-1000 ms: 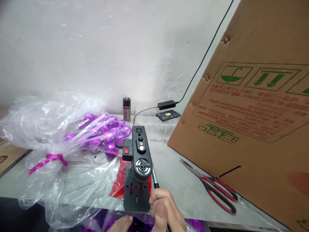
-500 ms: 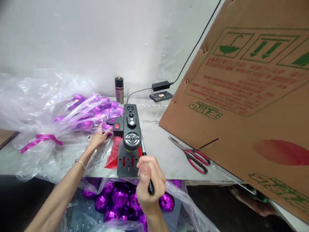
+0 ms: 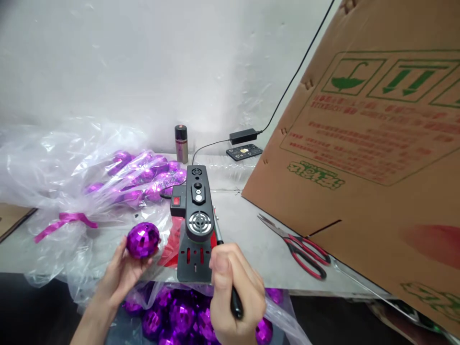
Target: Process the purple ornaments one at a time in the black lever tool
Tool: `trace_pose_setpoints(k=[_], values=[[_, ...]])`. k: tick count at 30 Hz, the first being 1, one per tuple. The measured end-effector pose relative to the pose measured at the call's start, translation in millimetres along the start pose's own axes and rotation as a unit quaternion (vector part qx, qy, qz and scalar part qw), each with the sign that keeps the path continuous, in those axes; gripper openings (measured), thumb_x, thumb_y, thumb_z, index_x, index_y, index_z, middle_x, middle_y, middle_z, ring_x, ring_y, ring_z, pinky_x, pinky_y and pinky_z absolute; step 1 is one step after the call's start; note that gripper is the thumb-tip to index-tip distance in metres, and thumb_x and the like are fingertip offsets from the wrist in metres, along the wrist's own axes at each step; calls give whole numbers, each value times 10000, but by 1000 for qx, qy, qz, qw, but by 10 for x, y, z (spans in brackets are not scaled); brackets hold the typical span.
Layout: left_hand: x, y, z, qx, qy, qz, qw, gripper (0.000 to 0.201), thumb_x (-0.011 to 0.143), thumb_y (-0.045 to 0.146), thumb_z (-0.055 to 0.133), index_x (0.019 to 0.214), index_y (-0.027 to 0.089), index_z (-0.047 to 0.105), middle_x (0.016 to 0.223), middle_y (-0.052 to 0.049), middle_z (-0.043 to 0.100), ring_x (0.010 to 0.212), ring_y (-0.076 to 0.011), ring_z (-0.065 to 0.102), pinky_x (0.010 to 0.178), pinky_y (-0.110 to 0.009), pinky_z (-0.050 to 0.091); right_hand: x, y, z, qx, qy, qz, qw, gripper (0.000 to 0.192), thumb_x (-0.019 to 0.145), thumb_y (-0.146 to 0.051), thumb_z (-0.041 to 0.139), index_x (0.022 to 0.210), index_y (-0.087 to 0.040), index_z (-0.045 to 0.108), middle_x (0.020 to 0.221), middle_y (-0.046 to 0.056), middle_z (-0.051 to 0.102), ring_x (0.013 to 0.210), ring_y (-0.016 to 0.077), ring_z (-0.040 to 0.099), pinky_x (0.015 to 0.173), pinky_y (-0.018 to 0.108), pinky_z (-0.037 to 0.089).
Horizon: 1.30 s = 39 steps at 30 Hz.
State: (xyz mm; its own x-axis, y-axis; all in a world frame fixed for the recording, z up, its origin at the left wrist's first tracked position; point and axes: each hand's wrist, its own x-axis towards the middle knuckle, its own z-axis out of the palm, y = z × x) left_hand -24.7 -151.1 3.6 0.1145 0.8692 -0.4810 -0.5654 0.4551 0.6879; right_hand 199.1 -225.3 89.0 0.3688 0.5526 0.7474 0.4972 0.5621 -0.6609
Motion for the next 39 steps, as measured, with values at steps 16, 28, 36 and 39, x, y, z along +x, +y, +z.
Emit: trace_pose_setpoints(k=[16,28,36,39], values=[[-85,-398,43,-31,46,-20,998,360,945,382,793,1194,128,736,968,-108,859,723,-202,802,569,-236,639,74,-77,6,-4,-13,16,1000,336,1071,-55,509,774,-210,479,702,-42,460,663,84,509,589,265,377],[-131,-438,206,-11,9,-36,999,358,884,369,833,1153,138,776,1084,-116,870,884,-242,835,741,-314,712,72,-57,-21,2,-22,9,1000,333,1048,-27,506,775,-216,483,702,-33,452,669,102,512,591,276,383],[-25,-608,127,-24,2,-29,999,332,912,358,820,1188,174,802,1204,-102,861,1046,-243,830,900,-342,711,62,-47,-27,1,-39,8,999,317,1053,-18,476,809,-221,460,724,-34,477,657,83,502,584,254,381],[-11,-611,141,-57,23,-40,997,269,915,297,794,1149,166,803,1190,-112,862,1044,-261,833,902,-361,710,71,-42,-27,-5,-48,6,999,307,1053,-5,457,834,-219,476,735,-34,486,642,72,497,563,237,374]])
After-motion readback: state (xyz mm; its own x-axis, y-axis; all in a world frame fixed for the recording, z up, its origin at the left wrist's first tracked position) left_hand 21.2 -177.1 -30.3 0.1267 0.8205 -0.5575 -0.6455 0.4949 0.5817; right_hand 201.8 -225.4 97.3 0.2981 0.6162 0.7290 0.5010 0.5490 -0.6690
